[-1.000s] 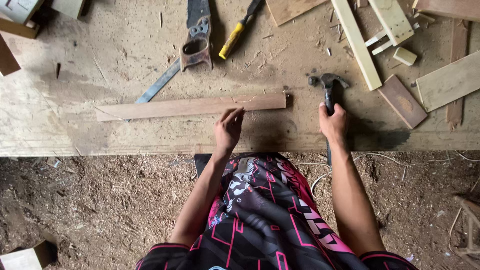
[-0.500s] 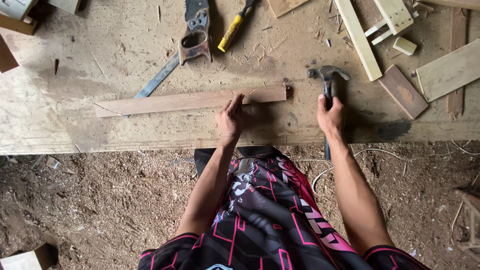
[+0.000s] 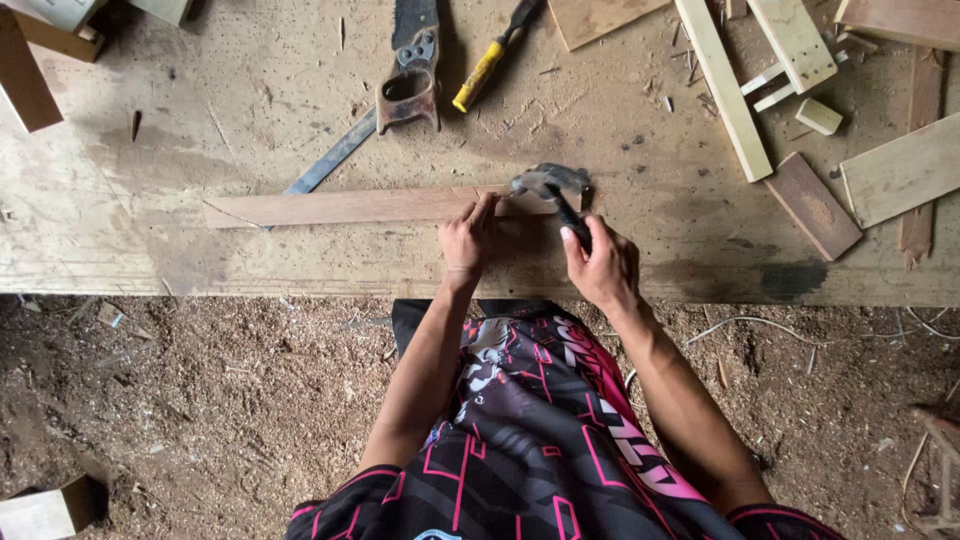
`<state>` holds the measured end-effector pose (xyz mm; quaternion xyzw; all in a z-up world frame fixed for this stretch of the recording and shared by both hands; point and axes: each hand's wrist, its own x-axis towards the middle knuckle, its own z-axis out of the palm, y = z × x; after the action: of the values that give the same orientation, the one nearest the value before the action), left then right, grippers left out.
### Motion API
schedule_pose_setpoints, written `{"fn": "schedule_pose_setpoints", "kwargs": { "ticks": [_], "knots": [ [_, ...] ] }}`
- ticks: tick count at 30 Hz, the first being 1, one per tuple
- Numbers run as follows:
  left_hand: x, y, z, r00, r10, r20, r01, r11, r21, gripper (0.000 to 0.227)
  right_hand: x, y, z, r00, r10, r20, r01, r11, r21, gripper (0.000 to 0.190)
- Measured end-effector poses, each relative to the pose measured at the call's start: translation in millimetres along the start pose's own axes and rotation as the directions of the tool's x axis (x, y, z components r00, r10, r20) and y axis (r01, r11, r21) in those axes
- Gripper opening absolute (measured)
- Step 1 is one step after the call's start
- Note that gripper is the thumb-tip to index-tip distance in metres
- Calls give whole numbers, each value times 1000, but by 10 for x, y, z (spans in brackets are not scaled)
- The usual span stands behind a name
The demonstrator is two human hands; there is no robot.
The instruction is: The person uses a chisel and hammer to carve a notch in a wooden plank, then saws the plank to size. They place nails into the plank and hammer them in, completing the assembly of a small wooden piece.
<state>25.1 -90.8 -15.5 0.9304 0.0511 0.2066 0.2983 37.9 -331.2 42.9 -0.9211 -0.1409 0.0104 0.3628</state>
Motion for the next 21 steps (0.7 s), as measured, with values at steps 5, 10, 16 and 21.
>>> {"fn": "schedule_pose_setpoints", "kwargs": {
  "ticks": [5, 10, 16, 21],
  "knots": [
    [-55, -99, 47, 999, 41, -10, -41, 999, 20, 22, -31, 7, 306, 994, -102, 30, 87, 944, 319, 27],
    [-46, -168, 46, 996, 84, 10, -84, 996, 6, 33, -56, -37, 338, 976, -191, -100, 199, 977, 77, 23],
    [-81, -133, -10, 995, 93, 48, -93, 996, 12, 42, -98, -210, 241, 988, -134, -76, 140, 987, 79, 23],
    [-81, -82, 27, 995, -1, 102, -6, 998, 63, 27, -73, -389, 139, 989, -118, -91, 117, 993, -18, 26]
  ]
}}
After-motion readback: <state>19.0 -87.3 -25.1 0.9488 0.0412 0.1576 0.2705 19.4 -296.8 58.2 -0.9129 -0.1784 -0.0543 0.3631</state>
